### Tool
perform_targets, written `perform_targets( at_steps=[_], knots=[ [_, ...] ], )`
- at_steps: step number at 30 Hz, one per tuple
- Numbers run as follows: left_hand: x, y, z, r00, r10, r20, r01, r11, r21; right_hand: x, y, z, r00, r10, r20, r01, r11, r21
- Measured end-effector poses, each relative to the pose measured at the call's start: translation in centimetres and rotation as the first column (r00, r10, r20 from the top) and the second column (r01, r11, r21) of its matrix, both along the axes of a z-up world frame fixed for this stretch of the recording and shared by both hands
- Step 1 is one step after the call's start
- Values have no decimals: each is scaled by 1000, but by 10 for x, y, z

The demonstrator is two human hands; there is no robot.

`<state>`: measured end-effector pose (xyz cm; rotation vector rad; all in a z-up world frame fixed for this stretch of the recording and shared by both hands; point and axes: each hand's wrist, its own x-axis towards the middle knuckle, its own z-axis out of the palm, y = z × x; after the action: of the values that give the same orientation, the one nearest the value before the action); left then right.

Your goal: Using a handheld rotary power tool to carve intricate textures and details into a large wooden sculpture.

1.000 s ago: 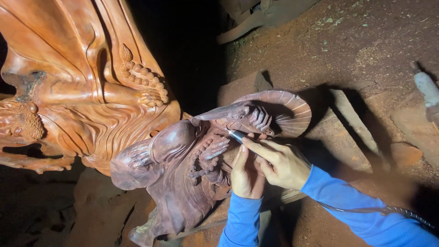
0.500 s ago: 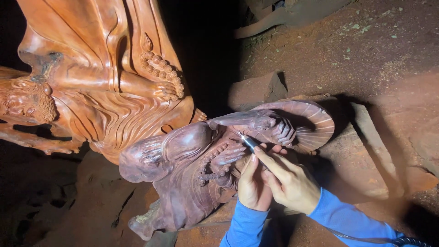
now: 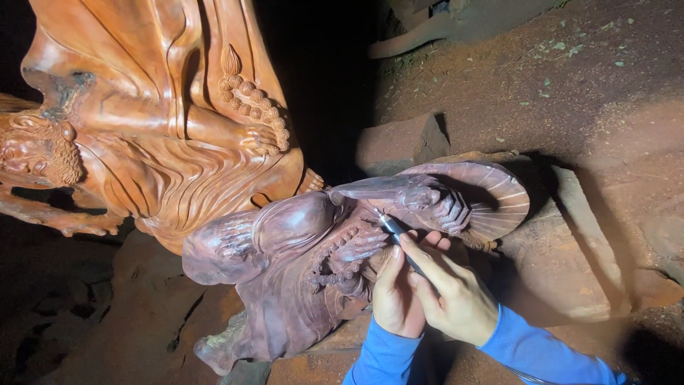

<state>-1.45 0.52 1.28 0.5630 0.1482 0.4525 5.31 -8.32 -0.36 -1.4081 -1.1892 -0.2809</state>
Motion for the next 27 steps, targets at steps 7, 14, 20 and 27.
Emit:
perform_targets(
  at_steps=[7,14,20,27],
  knots=[
    [-1,-1,0,1000,19,-8,-18,1000,23,-1,1,-2,1000,7,-27,-7,1000,8],
    [1,-2,2,999,35,-16,-34,997,71,1,2,-1,1000,20,0,-20,999,44],
    [0,-4,5,1000,18,18,-20,997,79,0,0,1,1000,9,19,-10,999,46],
    [1,-11,8,997,74,-1,-73,990,122,2,-6,2,1000,9,14,-9,1000,28]
  ],
)
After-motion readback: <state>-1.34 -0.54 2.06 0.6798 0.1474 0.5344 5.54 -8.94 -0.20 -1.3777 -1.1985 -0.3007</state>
